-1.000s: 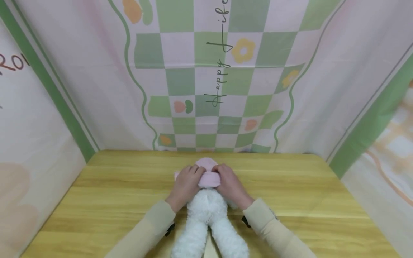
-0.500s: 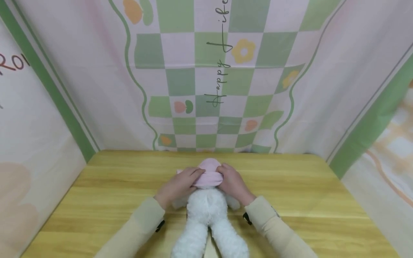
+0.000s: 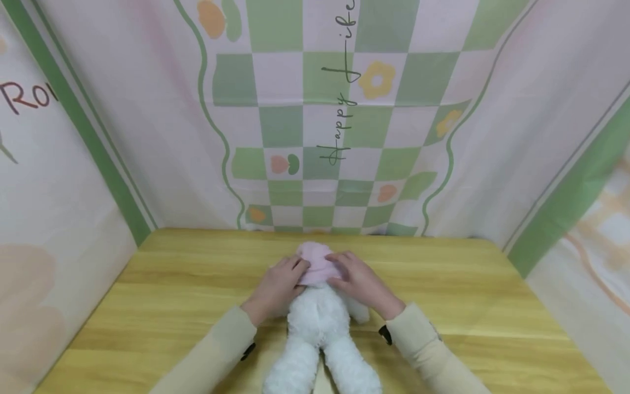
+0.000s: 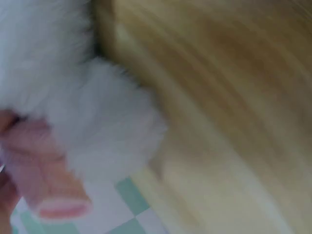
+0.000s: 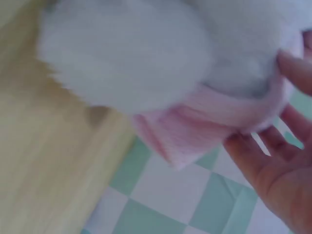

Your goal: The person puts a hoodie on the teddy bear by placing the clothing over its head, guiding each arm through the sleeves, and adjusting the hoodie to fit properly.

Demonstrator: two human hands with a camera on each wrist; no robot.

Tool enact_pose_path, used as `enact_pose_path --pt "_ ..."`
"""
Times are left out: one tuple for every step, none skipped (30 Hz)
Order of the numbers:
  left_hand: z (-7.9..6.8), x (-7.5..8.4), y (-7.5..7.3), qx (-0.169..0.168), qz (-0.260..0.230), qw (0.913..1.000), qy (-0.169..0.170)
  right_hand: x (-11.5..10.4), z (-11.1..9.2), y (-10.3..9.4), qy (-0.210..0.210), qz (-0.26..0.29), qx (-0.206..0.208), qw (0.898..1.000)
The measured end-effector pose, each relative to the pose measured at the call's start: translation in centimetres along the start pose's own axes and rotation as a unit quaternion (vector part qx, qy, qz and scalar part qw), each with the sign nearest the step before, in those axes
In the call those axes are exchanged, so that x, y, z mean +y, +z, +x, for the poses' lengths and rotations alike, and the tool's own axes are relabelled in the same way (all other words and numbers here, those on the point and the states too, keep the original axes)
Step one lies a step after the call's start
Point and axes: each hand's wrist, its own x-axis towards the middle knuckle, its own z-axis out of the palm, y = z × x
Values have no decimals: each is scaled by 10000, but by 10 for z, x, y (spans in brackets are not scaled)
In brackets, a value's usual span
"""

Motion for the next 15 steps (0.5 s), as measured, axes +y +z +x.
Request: enact_pose_path --pt "-1 0 -2 -188 -297 9994 -78 1 0 2 39 -42 99 9999" --pt "-1 -1 -5 -441 -612 9970 -153 3 -1 3 68 -75 204 9997" --pt "-3 -1 -8 -714 -880 9933 -221 4 -1 5 52 -109 315 9994" --pt "-4 -1 -10 -978 -1099 9888 -231 5 -1 6 37 -153 421 9990" --pt "-5 0 -12 -1218 -1208 9849 -224 5 -2 7 -11 -243 553 9982" --pt "-7 1 -13 -1423 -1223 9820 -213 5 -2 7 -83 -359 690 9969" --pt "-9 2 -14 -1574 -1155 9806 -160 5 -3 8 -169 -489 810 9954" --pt "-11 4 -13 -1644 -971 9816 -83 5 -3 9 -269 -640 918 9934" --pt "-12 6 -12 -1605 -707 9845 29 5 -4 9 -355 -774 1017 9912" --pt "-13 8 -11 -1506 -425 9876 140 4 -5 10 -425 -891 1101 9890" --pt "-14 11 -10 -1386 -137 9900 229 4 -5 10 -483 -962 1144 9876" --pt "-14 14 -9 -1251 128 9915 320 4 -7 11 -533 -982 1142 9871" --pt "-15 17 -8 -1106 413 9921 418 4 -8 11 -568 -949 1119 9875" --pt "-15 20 -7 -988 675 9916 493 4 -10 11 -571 -890 1077 9885" --pt "-15 23 -7 -876 869 9908 550 5 -11 12 -563 -799 1033 9898"
